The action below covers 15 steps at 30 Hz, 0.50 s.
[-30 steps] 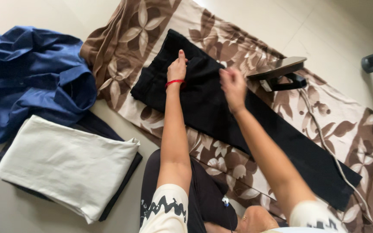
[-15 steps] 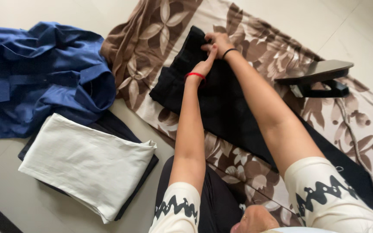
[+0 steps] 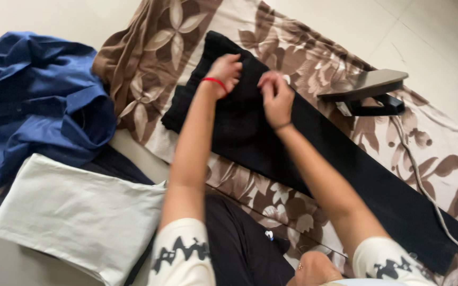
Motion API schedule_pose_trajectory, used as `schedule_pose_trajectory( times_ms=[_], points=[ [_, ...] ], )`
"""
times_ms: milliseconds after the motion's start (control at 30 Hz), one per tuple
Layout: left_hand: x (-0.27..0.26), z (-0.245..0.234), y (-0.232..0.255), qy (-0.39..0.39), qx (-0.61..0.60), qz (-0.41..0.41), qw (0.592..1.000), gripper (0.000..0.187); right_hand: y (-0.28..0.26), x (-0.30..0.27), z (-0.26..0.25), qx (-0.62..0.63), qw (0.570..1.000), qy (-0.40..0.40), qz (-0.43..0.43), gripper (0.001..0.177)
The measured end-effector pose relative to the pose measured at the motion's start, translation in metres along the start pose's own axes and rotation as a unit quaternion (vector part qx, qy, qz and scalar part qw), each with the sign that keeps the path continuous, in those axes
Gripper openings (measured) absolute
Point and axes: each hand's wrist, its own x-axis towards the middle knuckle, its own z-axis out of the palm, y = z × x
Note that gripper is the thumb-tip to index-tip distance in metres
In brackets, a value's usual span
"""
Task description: The person irons a pair of black trousers and a black t-shirt on a floral-patterned mat laid on the floor. They use a handheld iron to smooth the fabric, folding the trousers and then the t-shirt after ironing.
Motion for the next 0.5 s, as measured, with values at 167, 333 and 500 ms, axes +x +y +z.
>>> schedule_pose_trajectory(
  times_ms=[167, 333, 500],
  points=[
    [-0.030, -0.005, 0.011, 0.030, 0.092, -0.033, 0.995, 0.027, -0.019, -0.035, -0.008, -0.175, 0.975, -0.006, -0.135, 0.011],
    [-0.025, -0.015, 0.008, -0.049, 0.593, 0.202, 0.778, 0.019, -0.004, -0.028, -0.009, -0.167, 0.977, 0.041, -0.126, 0.010],
    [-0.032, -0.011, 0.026, -0.239, 0.864, 0.343, 0.281, 0.016, 0.011, -0.023, -0.016, -0.104, 0.990, 0.089, -0.012, 0.008]
  ],
)
